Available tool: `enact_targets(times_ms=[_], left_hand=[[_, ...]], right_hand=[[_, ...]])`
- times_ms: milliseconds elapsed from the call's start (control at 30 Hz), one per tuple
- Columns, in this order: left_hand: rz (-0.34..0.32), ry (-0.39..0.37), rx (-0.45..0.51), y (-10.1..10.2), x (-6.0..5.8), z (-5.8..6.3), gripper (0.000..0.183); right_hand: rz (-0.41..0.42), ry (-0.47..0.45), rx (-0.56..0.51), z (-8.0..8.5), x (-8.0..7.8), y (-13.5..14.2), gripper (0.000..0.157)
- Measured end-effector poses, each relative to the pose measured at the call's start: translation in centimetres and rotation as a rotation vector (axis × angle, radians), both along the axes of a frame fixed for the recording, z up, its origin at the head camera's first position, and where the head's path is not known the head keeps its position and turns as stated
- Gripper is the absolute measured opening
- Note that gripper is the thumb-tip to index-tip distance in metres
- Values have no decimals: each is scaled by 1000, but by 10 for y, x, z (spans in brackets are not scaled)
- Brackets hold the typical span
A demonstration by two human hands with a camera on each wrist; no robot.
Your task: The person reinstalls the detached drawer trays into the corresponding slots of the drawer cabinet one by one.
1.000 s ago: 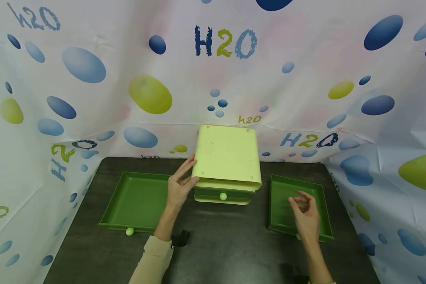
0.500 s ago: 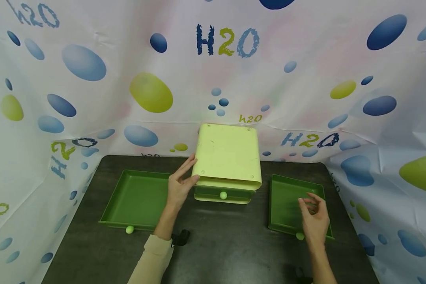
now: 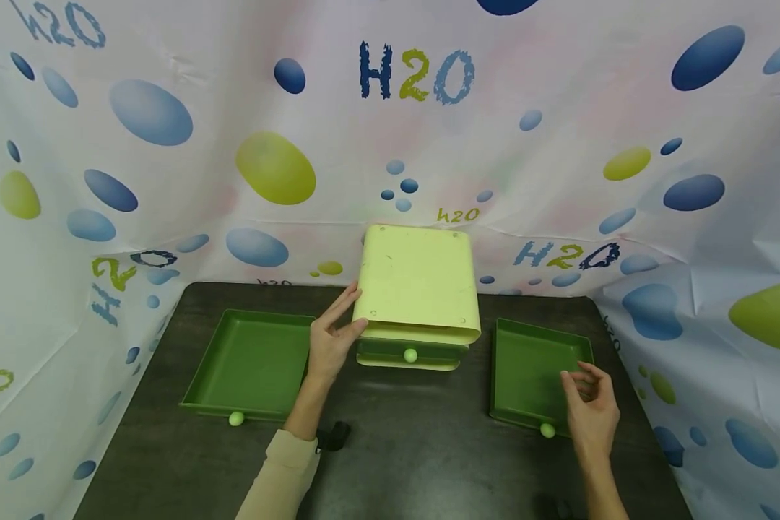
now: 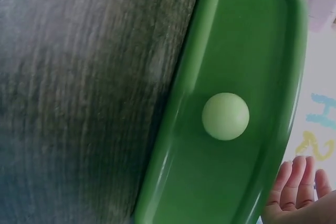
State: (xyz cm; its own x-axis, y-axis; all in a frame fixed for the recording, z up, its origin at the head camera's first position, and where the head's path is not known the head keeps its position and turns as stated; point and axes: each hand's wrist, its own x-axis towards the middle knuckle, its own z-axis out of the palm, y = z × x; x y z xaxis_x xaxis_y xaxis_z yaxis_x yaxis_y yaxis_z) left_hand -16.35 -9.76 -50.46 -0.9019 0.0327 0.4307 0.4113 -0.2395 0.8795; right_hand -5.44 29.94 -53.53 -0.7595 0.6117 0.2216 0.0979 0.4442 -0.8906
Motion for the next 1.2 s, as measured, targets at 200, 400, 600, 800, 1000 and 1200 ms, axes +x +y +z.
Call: enact_targets(times_ms=[200, 400, 600, 800, 1000, 1200], left_hand=[[4, 14, -2, 0, -1, -3, 49], [15, 26, -6, 0, -2, -6, 48], [16, 33, -9, 1, -1, -6, 49], [14, 28, 4, 1, 1, -4, 48], [26, 29, 2, 1, 0, -4, 48], [21, 32, 7, 1, -1, -4, 48]], right_hand=[[-43, -9, 41, -3, 4, 8, 36], [-49, 0, 68, -2, 7, 19, 36], [-57, -39, 84, -1, 10, 26, 37], [-74, -82, 180, -1, 13, 36, 38], [-78, -77, 237, -7, 13, 43, 36], [-79, -85, 247, -11, 13, 45, 33]])
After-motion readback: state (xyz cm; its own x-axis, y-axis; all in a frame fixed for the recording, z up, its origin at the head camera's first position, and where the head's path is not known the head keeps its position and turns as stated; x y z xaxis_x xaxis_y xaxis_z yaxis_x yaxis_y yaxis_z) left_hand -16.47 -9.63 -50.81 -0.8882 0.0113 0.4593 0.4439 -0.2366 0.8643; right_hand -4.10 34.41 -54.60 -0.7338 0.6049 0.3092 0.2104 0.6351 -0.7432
